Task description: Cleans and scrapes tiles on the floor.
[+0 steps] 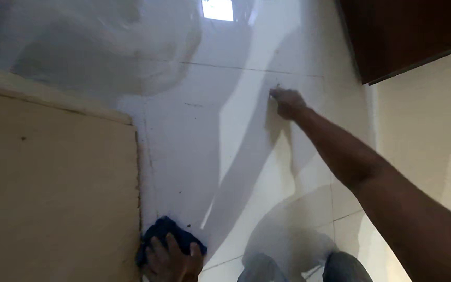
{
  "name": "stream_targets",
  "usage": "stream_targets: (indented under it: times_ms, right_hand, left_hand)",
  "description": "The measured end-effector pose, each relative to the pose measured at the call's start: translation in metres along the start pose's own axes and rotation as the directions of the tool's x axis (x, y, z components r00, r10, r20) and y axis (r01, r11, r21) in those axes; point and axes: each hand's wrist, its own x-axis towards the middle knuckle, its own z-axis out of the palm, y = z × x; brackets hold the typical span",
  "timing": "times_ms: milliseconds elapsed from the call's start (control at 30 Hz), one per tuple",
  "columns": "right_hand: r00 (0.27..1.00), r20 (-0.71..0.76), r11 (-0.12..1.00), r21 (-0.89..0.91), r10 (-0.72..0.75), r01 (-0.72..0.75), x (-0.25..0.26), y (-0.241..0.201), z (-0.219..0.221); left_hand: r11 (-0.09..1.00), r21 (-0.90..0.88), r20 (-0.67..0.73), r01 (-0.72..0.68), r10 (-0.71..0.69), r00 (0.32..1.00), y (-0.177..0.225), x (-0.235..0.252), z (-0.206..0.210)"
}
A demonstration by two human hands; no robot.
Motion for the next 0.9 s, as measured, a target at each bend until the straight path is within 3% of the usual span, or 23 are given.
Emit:
stream_targets:
  times_ms: [233, 367, 500, 633, 767, 900]
  right_hand:
    - [0.999, -0.010, 0.999, -0.008, 0.045, -0.045, 0.016, 0.000, -0.007]
    - [1.000, 0.002, 0.999, -0.035, -0.018, 0.018, -0.004, -0.012, 0.006]
    - [0.999, -0.007, 0.999, -0.009, 0.042, -0.042, 0.021, 0.000, -0.019]
    - [0.999, 0.035, 0.999, -0.050, 0.001, 0.001, 0.003, -0.007, -0.007]
    - [0.999, 0.003, 0.999, -0.001, 0.045, -0.045, 0.023, 0.015, -0.023]
    - [0.996, -0.073, 0.999, 0.020, 0.048, -0.047, -0.022, 0.012, 0.020]
  left_hand:
    - [1.000, -0.007, -0.005, 0.015, -0.015, 1.000, 0.002, 0.000, 0.000]
    - [1.000, -0.015, -0.002, 0.003, -0.003, 1.000, 0.003, 0.001, 0.000]
    - [1.000, -0.005, -0.005, 0.006, -0.006, 1.000, 0.002, 0.000, -0.001]
    - [1.000, -0.024, -0.015, 0.001, -0.002, 1.000, 0.004, 0.001, 0.000]
    - [1.000, -0.001, -0.002, 0.001, -0.001, 1.000, 0.000, 0.000, -0.002]
    - [0.999, -0.039, 0.053, 0.032, -0.030, 0.998, 0.005, 0.001, -0.006]
